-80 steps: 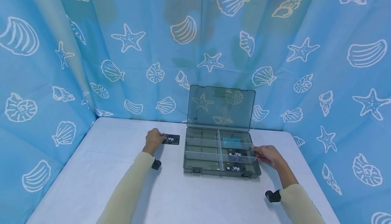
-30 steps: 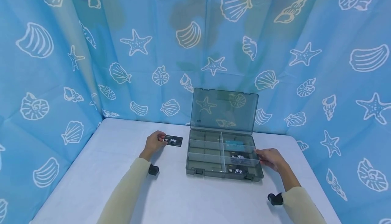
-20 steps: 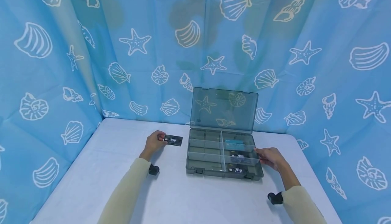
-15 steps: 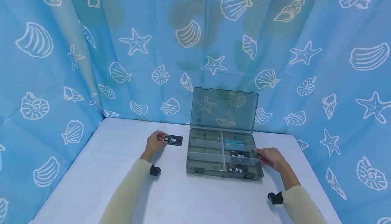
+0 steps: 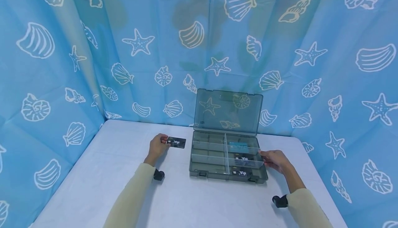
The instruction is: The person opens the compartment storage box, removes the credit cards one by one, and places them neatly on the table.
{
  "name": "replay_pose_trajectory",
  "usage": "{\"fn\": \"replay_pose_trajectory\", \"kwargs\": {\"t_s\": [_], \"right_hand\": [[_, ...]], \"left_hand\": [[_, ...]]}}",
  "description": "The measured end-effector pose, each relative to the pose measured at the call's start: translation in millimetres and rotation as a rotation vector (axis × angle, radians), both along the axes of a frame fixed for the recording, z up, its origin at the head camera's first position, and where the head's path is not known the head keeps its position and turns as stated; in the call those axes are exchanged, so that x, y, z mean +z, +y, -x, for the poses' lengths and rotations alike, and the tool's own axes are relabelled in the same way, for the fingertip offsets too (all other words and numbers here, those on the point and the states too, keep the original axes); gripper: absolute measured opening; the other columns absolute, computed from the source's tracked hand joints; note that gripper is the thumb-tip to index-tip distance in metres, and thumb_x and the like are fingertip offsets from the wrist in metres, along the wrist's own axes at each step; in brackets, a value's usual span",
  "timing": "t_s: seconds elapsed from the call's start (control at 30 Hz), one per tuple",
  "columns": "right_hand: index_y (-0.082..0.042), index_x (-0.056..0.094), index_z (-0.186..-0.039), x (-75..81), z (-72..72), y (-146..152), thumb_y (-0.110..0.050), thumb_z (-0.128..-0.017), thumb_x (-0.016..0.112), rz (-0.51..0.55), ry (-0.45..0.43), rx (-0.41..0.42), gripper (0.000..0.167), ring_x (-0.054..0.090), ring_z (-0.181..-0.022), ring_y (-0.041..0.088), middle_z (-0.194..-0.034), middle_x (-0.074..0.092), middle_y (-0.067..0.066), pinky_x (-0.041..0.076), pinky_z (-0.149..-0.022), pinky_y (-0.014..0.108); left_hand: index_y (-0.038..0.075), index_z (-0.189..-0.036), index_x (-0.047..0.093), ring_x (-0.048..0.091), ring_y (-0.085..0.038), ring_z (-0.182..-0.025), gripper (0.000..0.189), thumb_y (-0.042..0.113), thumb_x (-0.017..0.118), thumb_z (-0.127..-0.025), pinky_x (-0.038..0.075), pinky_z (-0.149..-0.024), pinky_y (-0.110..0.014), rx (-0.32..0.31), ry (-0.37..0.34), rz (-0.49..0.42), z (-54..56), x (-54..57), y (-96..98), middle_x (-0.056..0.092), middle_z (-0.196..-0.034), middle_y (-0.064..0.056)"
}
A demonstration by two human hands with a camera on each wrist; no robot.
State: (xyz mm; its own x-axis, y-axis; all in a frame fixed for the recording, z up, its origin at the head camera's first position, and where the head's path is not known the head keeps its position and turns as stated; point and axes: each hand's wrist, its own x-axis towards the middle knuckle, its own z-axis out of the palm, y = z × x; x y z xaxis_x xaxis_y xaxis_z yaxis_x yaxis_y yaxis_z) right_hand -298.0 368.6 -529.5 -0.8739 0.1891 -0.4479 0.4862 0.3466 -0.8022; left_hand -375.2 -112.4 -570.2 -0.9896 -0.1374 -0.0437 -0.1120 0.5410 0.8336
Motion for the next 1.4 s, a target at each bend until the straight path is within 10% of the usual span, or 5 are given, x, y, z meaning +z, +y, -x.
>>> {"fn": "replay_pose_trajectory", "kwargs": {"t_s": [1.4], "right_hand": [[0.010,0.051,-0.125,-2.2,1.0,0.7,-0.033,-0.094,0.064,0.004,-0.010,-0.004,0.054,0.056,-0.076,0.018,-0.088,0.054,0.007,0.053,-0.069,0.027]], "left_hand": [[0.013,-0.139,0.051,0.052,-0.024,-0.096,0.059,0.007,0.073,-0.085,0.045,-0.086,-0.041,-0.145,0.032,0.102,-6.9,-0.3,-7.9,0.059,-0.124,-0.009]]}}
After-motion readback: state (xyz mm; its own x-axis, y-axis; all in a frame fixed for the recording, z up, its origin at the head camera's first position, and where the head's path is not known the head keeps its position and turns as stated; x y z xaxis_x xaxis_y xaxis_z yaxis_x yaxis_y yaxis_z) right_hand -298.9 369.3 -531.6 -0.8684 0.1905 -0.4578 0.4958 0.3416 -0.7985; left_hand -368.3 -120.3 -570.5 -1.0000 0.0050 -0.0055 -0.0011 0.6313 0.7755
